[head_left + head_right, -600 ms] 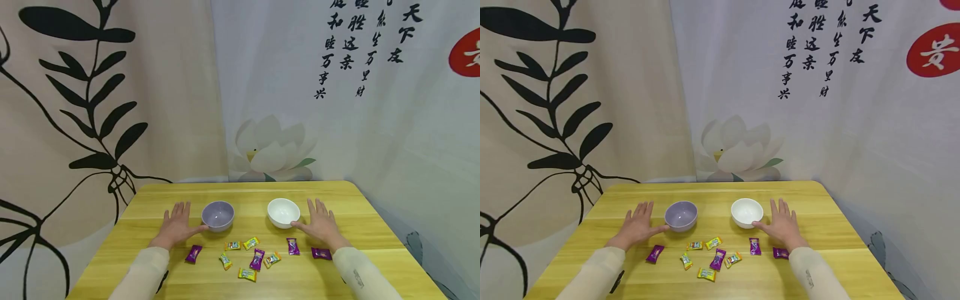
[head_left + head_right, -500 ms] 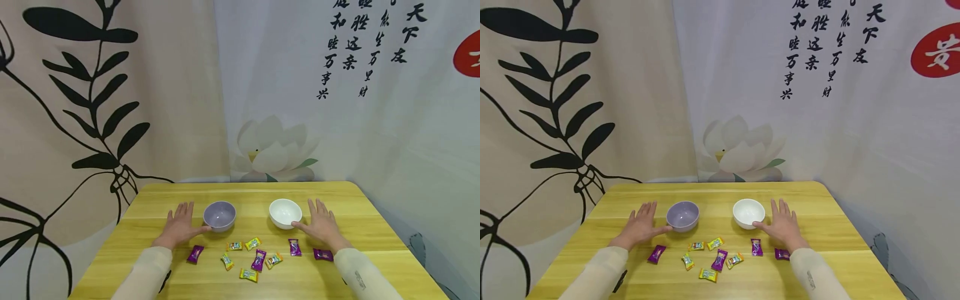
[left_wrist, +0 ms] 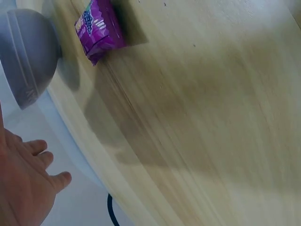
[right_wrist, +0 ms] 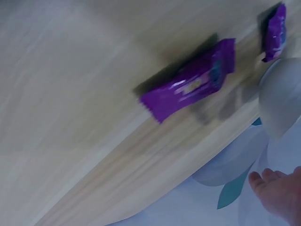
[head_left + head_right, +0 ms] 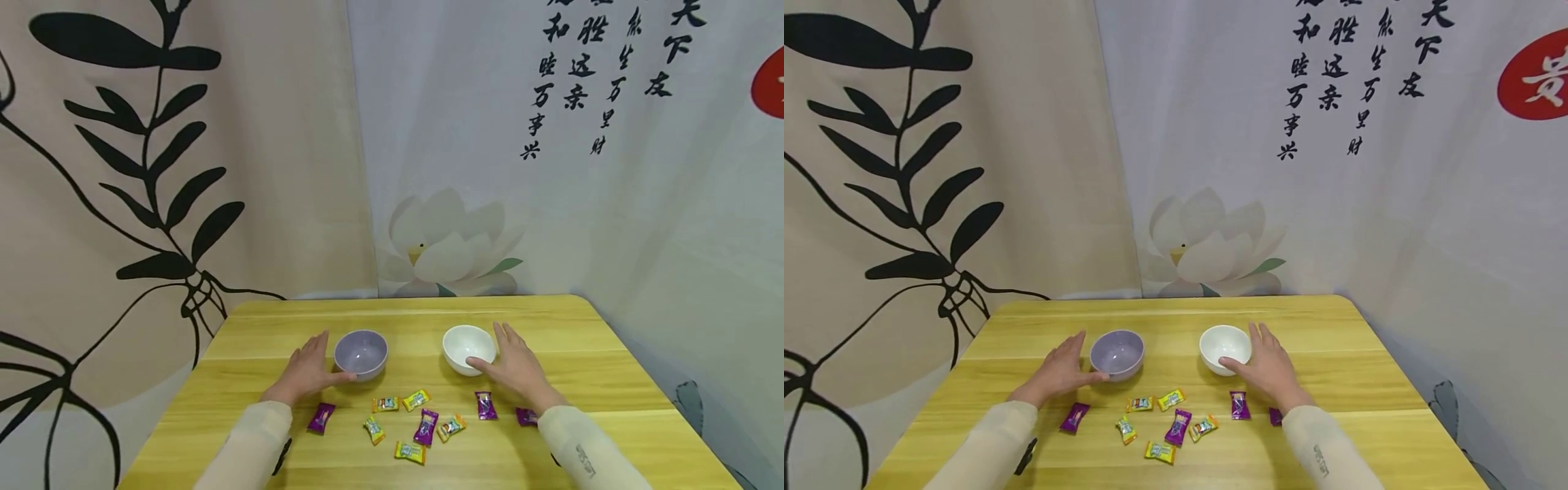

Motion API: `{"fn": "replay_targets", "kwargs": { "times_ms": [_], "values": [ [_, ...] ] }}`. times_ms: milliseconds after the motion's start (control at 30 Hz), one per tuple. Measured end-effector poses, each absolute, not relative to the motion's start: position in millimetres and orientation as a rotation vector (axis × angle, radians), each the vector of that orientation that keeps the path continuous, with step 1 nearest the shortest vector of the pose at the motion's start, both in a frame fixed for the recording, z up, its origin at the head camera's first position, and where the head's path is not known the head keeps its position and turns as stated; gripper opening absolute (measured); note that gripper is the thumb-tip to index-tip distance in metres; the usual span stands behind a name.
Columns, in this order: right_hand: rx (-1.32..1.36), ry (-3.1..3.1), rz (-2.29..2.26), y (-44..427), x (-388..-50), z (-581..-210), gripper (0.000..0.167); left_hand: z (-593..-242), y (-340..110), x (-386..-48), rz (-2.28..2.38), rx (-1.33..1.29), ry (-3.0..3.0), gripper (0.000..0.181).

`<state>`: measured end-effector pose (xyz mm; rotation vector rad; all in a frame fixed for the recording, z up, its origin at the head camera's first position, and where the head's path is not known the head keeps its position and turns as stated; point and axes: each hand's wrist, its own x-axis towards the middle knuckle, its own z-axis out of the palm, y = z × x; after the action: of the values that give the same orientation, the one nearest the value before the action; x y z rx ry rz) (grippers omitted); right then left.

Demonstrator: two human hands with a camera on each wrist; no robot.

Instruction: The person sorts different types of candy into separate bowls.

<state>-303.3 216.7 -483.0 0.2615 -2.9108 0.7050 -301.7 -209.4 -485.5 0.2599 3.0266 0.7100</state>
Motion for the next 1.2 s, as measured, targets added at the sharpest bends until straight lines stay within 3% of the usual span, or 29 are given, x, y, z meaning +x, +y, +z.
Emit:
{"fn": "replay_targets", "kwargs": {
  "times_ms": [767, 1200],
  "values": [
    [0.416, -2.794, 0.987, 151.6, -289.3, -469.9, 0.092, -498.4, -193.9, -316.4, 1.146, 0.300, 2.829, 0.126],
    [0.660, -2.795, 1.309, 113.1, -278.7, -473.9, 0.065, -506.2, -190.9, -321.9, 1.239, 0.280, 2.784, 0.123]
  ]
}}
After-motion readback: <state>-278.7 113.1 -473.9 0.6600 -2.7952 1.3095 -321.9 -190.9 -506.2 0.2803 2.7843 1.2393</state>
